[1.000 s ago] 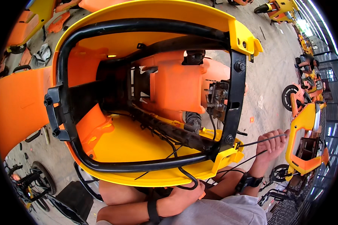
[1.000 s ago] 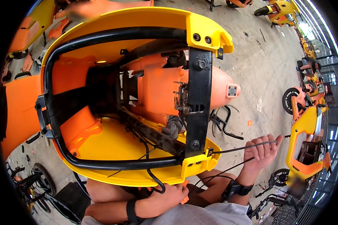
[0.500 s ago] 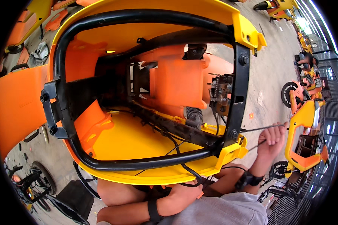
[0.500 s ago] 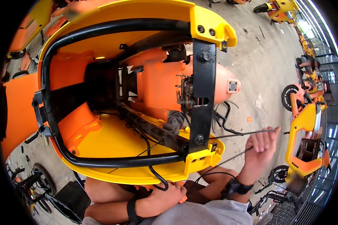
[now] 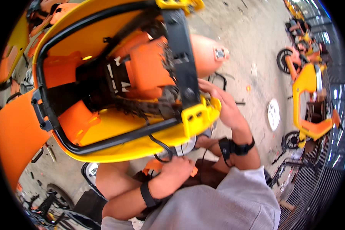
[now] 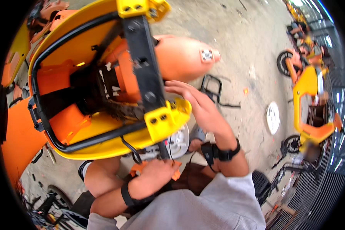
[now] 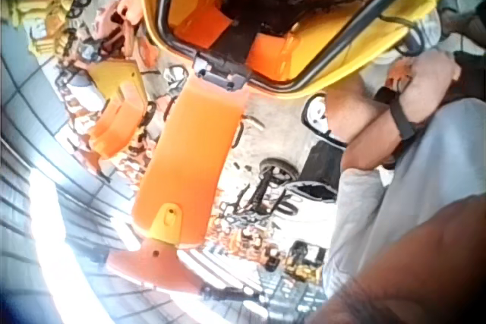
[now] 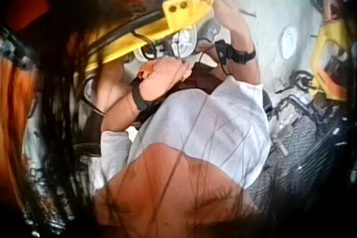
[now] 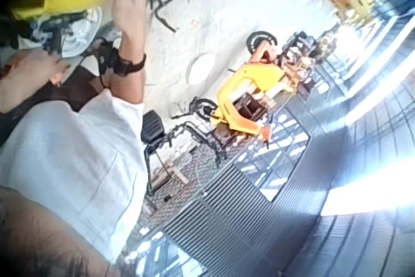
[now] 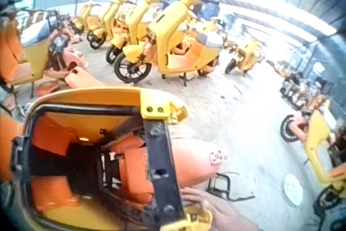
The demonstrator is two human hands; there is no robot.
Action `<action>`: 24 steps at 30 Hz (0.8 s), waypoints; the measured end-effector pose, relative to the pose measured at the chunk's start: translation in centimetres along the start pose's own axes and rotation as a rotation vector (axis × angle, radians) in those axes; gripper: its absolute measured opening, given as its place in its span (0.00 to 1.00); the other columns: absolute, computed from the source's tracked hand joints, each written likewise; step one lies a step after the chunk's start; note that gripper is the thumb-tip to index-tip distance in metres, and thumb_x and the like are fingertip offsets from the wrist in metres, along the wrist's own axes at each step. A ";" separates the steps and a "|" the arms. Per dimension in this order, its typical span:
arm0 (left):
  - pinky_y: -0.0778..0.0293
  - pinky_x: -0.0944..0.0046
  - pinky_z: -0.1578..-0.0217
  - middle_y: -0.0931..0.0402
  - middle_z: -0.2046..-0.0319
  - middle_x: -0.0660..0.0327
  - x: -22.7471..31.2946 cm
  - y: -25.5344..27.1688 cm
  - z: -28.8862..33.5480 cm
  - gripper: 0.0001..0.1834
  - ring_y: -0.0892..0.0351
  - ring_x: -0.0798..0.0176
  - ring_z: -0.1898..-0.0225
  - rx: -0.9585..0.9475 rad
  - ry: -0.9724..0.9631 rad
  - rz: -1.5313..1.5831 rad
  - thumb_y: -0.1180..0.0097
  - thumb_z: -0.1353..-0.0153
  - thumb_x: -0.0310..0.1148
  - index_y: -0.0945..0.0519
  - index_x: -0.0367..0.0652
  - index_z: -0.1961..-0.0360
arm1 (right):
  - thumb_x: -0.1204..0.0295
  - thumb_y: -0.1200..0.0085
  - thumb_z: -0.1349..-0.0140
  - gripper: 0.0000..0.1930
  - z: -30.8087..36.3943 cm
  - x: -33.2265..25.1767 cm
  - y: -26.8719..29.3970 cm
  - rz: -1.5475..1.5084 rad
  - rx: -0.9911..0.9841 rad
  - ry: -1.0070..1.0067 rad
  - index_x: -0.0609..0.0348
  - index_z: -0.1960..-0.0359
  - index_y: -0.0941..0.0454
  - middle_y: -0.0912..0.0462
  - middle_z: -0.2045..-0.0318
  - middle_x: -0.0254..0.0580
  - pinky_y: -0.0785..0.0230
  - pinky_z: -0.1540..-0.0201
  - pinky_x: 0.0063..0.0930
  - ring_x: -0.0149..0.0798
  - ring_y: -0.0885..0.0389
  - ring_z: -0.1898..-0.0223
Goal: The person assembles components of an orange electric scooter, first using a power drill to secure parts on a plastic panel, then threading a cable through the frame and connecting wires to a control unit, and finally using pliers to manipulate internal wiring.
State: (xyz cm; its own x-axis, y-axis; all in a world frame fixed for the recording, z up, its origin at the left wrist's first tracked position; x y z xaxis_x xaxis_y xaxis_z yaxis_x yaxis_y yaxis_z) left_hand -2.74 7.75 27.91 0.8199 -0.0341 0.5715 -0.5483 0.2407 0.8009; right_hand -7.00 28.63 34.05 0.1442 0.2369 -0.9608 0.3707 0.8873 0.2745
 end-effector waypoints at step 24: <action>0.20 0.57 0.68 0.17 0.68 0.57 0.0 -0.6 -3.9 0.08 0.15 0.54 0.67 -0.083 0.034 0.021 0.45 0.45 0.29 0.17 0.43 0.65 | 0.63 0.42 0.34 0.14 -3.2 3.5 -0.2 -0.414 0.180 -0.322 0.65 0.65 0.17 0.18 0.73 0.31 0.39 0.74 0.14 0.19 0.29 0.76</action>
Point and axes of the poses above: each hand's wrist, its own z-axis away from the middle knuckle, its own y-axis out of the back of the hand, x = y × z, the point moved 6 cm from there along -z, towards the middle knuckle
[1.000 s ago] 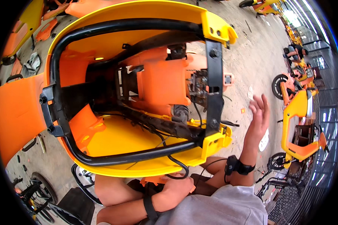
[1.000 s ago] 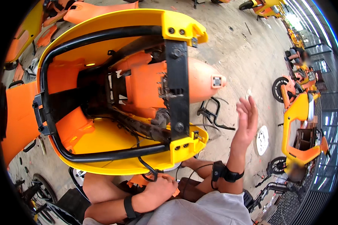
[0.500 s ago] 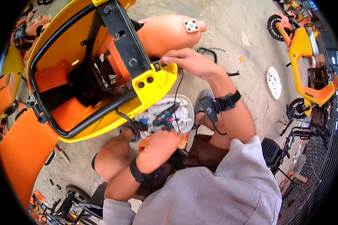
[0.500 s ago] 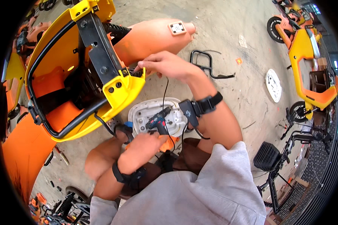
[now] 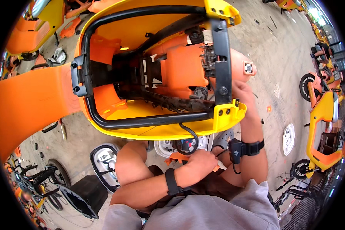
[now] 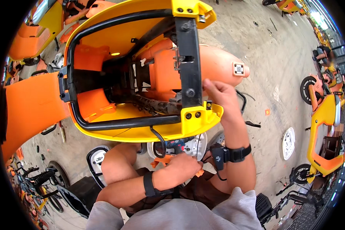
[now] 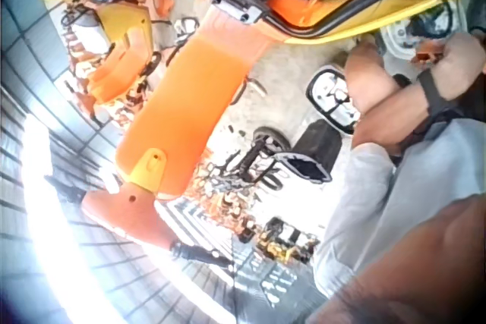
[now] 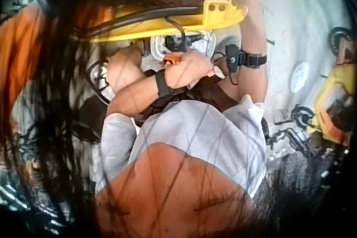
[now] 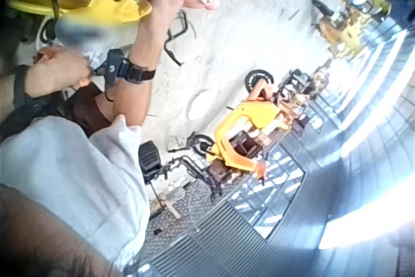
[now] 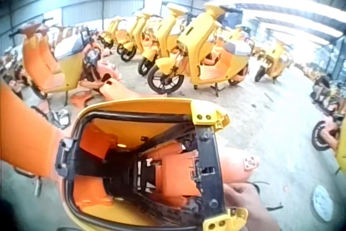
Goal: The person assembles components of an orange electric scooter, first using a power drill to secure parts on a plastic panel, then threading a cable through the frame and connecting wires to a control unit, and finally using pliers to manipulate internal wiring.
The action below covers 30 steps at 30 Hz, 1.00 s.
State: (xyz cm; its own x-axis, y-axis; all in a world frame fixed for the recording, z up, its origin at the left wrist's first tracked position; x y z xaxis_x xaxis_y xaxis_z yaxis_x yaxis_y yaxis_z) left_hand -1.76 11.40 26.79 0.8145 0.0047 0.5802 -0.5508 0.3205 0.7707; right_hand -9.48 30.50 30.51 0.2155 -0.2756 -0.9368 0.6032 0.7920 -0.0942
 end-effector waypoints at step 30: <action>0.21 0.59 0.75 0.19 0.70 0.58 0.5 1.0 3.1 0.11 0.15 0.58 0.69 0.076 -0.008 -0.009 0.44 0.47 0.28 0.21 0.40 0.61 | 0.62 0.46 0.32 0.16 3.1 -0.1 -1.0 -0.272 0.155 0.108 0.64 0.69 0.20 0.17 0.74 0.39 0.28 0.72 0.19 0.28 0.19 0.76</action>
Point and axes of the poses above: each hand's wrist, its own z-axis away from the middle knuckle, its own y-axis out of the back of the hand, x = y × z, the point moved 6 cm from there along -z, towards the middle knuckle
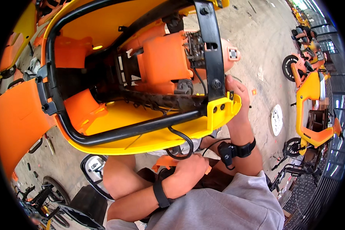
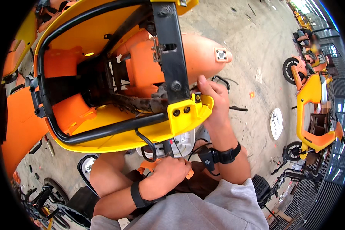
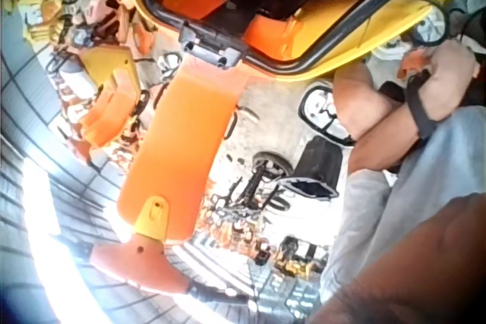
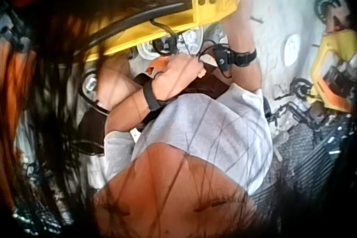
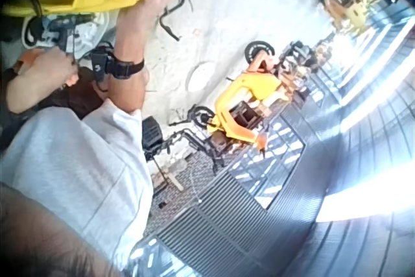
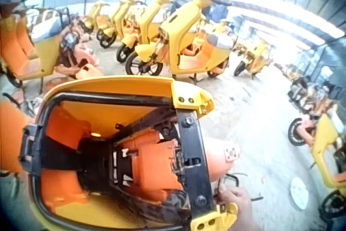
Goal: The person assembles components of an orange electric scooter, first using a power drill to secure parts on a plastic panel, then threading a cable through the frame and connecting wires to a control unit, and finally using pliers to manipulate internal wiring.
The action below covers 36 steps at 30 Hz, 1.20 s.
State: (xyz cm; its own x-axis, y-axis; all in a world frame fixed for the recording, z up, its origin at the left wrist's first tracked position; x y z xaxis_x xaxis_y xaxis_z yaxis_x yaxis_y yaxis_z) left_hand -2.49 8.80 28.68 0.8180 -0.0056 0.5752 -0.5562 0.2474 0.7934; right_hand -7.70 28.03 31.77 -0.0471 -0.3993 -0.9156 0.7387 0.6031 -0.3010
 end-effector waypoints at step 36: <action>0.21 0.52 0.77 0.21 0.66 0.52 0.1 1.3 2.6 0.17 0.18 0.47 0.75 -0.024 -0.006 -0.201 0.46 0.47 0.30 0.21 0.42 0.55 | 0.77 0.42 0.42 0.25 3.6 -2.0 1.3 0.797 -0.151 0.196 0.62 0.40 0.27 0.16 0.63 0.47 0.27 0.58 0.26 0.33 0.19 0.66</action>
Point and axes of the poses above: each hand's wrist, its own z-axis away from the middle knuckle, its own y-axis out of the back of the hand, x = y × z, the point moved 6 cm from there along -z, towards the middle knuckle
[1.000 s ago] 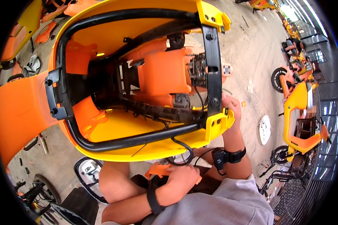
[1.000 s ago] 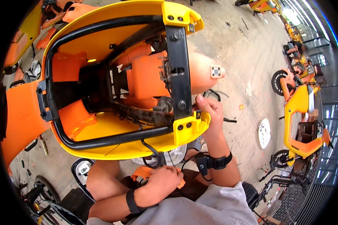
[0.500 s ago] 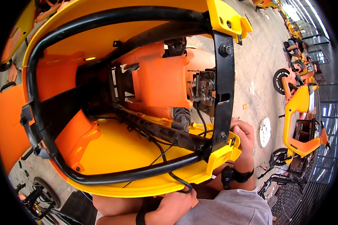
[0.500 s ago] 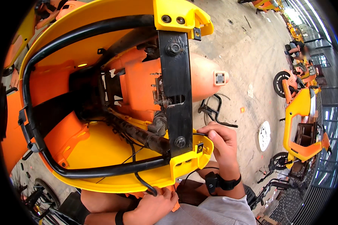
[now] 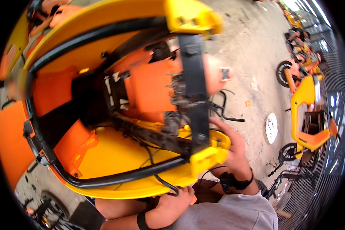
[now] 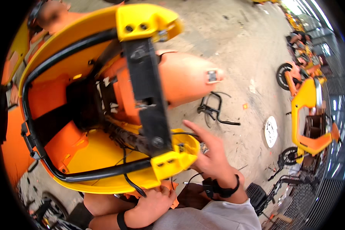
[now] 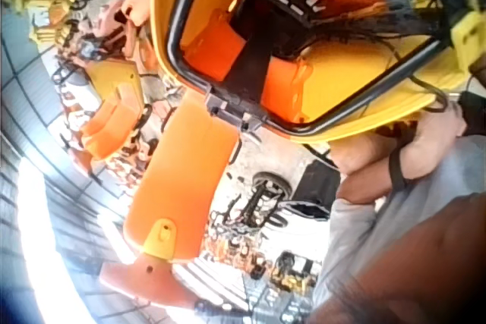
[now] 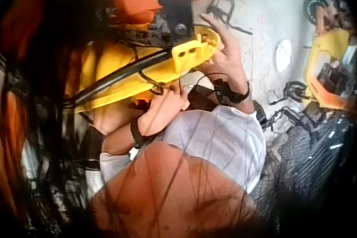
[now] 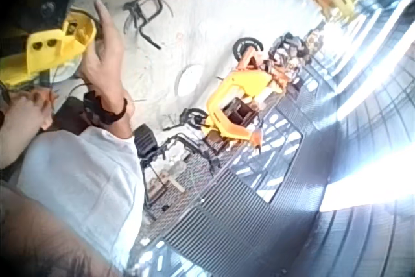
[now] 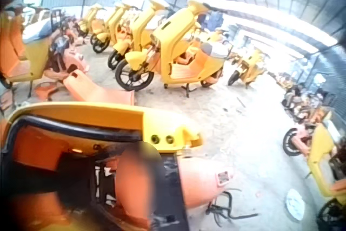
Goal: The person assembles components of an orange electric scooter, first using a power drill to secure parts on a plastic panel, then threading a cable through the frame and connecting wires to a control unit, and finally using pliers to manipulate internal wiring.
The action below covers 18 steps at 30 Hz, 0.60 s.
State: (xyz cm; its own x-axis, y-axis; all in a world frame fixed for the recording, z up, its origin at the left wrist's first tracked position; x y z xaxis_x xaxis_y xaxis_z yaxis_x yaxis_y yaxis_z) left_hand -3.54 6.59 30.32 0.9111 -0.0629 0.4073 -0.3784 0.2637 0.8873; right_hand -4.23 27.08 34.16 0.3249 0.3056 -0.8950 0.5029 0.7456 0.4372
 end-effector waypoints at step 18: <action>0.23 0.49 0.68 0.22 0.69 0.50 1.5 -3.0 -5.6 0.18 0.19 0.43 0.67 -0.188 -0.183 0.095 0.46 0.45 0.30 0.25 0.46 0.50 | 0.82 0.55 0.46 0.08 11.0 -8.8 5.1 0.081 0.367 1.062 0.61 0.72 0.21 0.20 0.68 0.42 0.29 0.66 0.34 0.45 0.21 0.68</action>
State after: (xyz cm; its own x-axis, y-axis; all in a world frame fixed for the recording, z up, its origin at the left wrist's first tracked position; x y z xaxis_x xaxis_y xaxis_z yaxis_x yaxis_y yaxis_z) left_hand -0.15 11.11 27.09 0.8216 -0.1980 0.5346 -0.4086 0.4495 0.7944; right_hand 4.33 21.68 45.26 -0.3911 0.8251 -0.4078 0.7732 0.5349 0.3407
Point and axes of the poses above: each hand's wrist, its own z-axis away from the middle knuckle, its own y-axis out of the back of the hand, x = y × z, the point moved 6 cm from there along -z, towards the middle knuckle
